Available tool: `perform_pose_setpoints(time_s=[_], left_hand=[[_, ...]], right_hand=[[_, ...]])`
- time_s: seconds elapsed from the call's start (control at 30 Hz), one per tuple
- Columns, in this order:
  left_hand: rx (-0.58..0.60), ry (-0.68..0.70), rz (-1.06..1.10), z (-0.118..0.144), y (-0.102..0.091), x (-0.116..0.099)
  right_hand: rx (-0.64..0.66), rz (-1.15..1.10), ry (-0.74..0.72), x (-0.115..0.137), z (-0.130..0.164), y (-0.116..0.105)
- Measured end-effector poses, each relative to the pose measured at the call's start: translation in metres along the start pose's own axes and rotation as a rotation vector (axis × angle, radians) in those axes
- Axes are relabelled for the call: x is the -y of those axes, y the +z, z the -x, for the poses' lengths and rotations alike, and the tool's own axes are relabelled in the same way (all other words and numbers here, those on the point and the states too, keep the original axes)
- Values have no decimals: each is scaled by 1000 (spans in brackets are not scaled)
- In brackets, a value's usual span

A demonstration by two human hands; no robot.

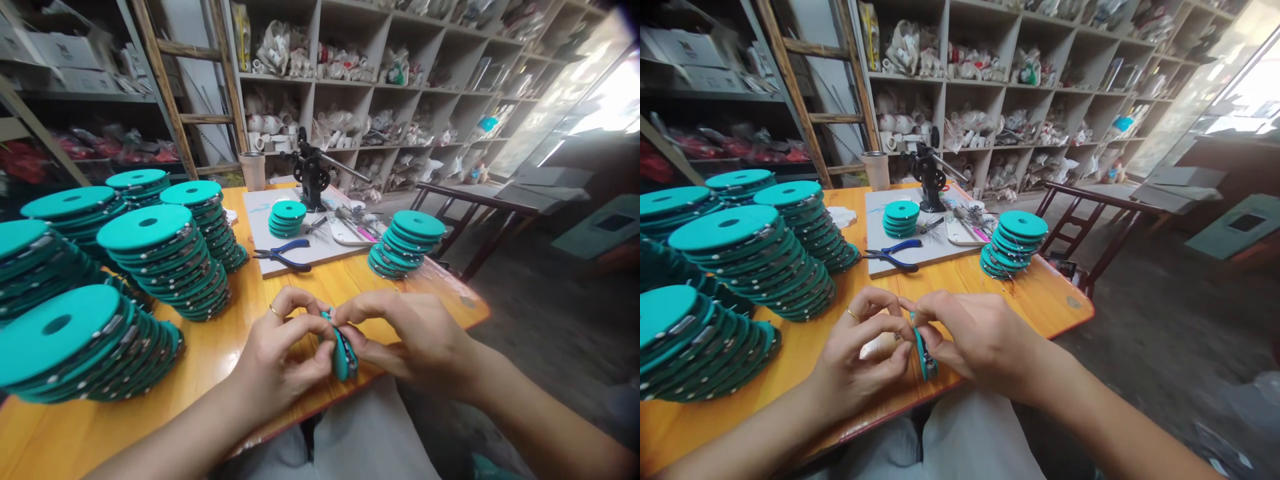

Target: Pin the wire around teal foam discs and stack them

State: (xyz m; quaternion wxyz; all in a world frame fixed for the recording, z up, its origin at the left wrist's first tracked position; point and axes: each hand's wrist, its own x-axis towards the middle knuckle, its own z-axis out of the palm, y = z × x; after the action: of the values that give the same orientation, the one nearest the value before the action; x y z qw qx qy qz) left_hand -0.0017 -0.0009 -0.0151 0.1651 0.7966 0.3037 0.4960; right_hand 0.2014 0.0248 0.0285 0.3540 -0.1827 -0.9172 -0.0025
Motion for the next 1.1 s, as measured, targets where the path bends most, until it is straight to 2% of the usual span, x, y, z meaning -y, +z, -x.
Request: perform_pose_setpoints(time_s=[0.17,0.37,0.53,0.8,0.97,1.1], left_hand=[[-1,-16,37,0,0,0],[-7,-35,87,0,2,1],[0,-50,120,3,3,3],[-34,-85,159,-1,4,1],[-43,-99,175,-1,5,0],[-55,-102,187,-1,5,0]], right_hand=[[-48,-124,70,5,-2,-4],[46,-144,100,12,2,-10],[69,-135,71,14,8,-9],[124,-252,91,11,16,-4],[133,-196,46,8,24,-2],[179,-33,-81,13,16,-5]])
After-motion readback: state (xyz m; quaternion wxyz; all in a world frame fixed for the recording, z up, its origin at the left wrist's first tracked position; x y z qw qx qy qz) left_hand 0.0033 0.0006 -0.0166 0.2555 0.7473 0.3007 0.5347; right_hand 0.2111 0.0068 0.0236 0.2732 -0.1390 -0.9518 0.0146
